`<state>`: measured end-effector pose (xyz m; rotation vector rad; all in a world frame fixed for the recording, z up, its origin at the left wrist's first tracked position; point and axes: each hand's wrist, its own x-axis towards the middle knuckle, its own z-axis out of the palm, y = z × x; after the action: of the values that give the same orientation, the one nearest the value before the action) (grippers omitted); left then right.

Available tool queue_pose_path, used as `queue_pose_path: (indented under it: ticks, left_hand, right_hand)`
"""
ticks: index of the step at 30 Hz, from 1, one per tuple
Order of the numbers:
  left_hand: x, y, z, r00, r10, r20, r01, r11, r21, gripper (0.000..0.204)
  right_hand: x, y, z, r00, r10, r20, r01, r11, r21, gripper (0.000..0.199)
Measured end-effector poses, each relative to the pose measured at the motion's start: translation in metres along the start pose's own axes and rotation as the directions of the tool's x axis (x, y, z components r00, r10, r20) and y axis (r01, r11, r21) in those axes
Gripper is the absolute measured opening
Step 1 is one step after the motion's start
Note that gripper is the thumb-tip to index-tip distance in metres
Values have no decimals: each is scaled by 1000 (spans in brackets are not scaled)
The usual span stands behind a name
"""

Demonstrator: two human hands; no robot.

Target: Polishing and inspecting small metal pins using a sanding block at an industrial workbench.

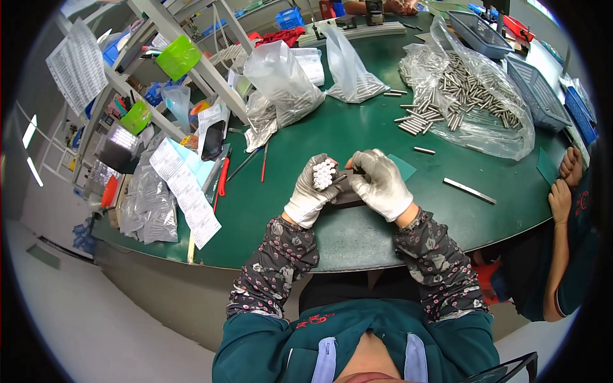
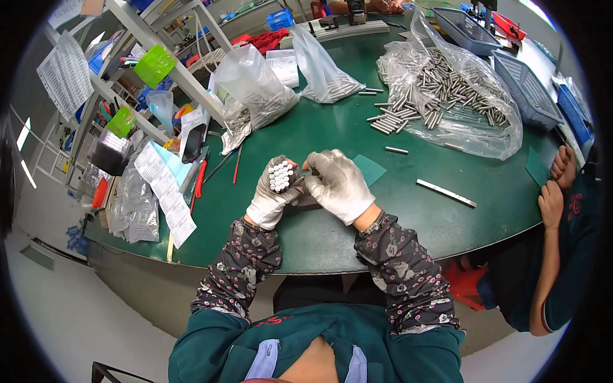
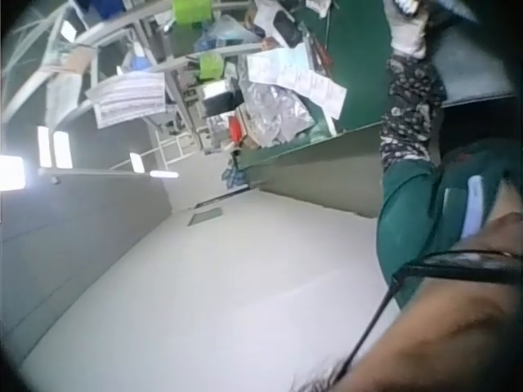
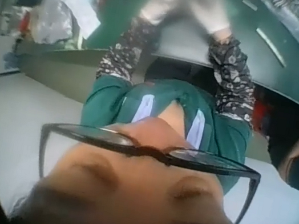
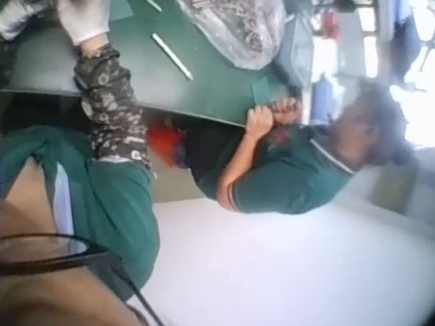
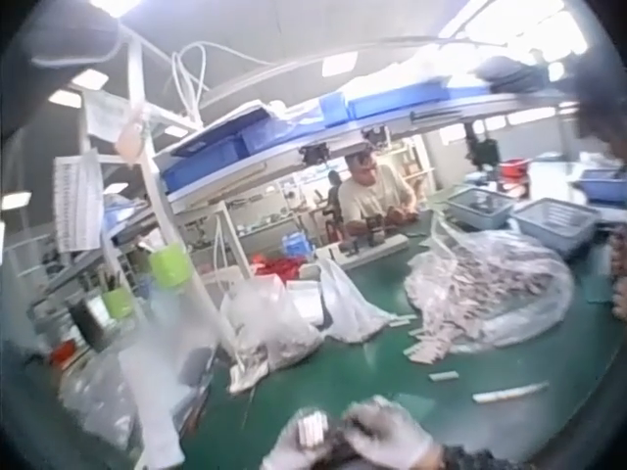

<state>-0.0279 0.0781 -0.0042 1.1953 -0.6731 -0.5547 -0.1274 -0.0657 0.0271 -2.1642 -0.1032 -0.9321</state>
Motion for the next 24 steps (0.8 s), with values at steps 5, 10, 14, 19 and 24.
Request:
queue_pose_path:
  ticks: [5, 10, 14, 19, 24]
  left_hand:
    - [1, -10, -15, 997, 50, 52, -52, 998, 45, 60]
    - [2, -12, -14, 995, 45, 90, -58, 988, 145, 63]
    - [2, -13, -14, 991, 70, 111, -79, 994, 74, 58]
    - [3, -8, -13, 984, 64, 164, -72, 997, 43, 57]
    - [6, 12, 28, 939, 184, 291, -213, 975, 70, 30]
  right_hand:
    - [0, -1, 8, 991, 78, 106, -90, 990, 108, 9]
    - [-1, -3, 7, 982, 96, 162, -134, 961, 240, 14]
    - [-2, -2, 9, 968, 166, 187, -218, 928, 301, 16]
    - [3, -9, 6, 952, 256, 166, -296, 909, 294, 18]
    - [5, -16, 20, 950, -311, -39, 305, 946, -108, 30]
